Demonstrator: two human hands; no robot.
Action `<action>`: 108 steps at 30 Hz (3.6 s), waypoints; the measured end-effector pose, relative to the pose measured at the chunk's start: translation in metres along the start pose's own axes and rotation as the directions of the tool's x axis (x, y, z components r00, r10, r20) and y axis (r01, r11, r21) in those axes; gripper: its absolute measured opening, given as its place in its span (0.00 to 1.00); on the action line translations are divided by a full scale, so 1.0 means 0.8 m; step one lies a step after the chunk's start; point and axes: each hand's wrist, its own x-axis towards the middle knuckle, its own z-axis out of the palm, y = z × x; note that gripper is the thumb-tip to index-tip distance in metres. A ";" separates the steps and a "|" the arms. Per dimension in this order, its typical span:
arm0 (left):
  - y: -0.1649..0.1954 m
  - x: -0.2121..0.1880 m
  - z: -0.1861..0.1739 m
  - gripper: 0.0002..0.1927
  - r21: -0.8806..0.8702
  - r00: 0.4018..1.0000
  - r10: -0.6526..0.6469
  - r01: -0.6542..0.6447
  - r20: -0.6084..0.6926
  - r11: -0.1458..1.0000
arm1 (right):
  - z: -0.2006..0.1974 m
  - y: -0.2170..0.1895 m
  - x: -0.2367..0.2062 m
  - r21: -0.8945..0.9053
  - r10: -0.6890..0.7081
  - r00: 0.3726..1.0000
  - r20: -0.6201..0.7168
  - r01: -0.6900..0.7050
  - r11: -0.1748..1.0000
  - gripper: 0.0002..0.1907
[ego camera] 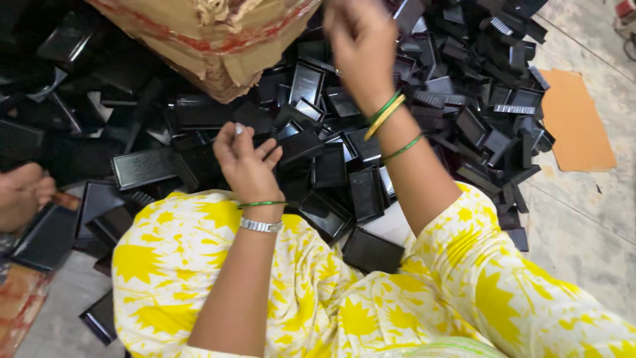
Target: The person sits on the floor and repeatedly picks up small black plastic components from a pile. They snap two pieces together to form a single unit and place the assembled item into a nearby cardboard box.
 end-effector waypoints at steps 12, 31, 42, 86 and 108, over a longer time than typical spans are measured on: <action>-0.066 -0.009 0.008 0.11 0.420 0.784 -0.486 0.321 0.385 0.849 | 0.082 0.072 -0.135 -0.548 0.408 0.702 0.583 -0.031 0.836 0.27; -0.044 -0.035 0.021 0.12 0.575 0.910 -0.281 0.059 0.304 0.816 | -0.034 0.082 -0.067 -0.619 0.288 0.938 0.193 -0.112 0.778 0.20; 0.003 -0.031 0.032 0.17 0.122 0.963 0.258 -0.267 0.083 0.956 | 0.162 0.031 -0.083 0.042 0.100 0.675 0.731 -0.191 0.981 0.11; 0.000 -0.047 0.018 0.27 0.253 0.784 -0.358 0.261 0.507 0.932 | -0.095 -0.075 -0.205 0.571 0.595 0.538 0.597 -0.806 0.156 0.18; 0.003 -0.018 0.007 0.33 0.246 0.894 -0.260 0.176 0.366 0.953 | -0.087 -0.168 -0.074 0.153 0.123 0.942 0.313 -0.177 0.972 0.29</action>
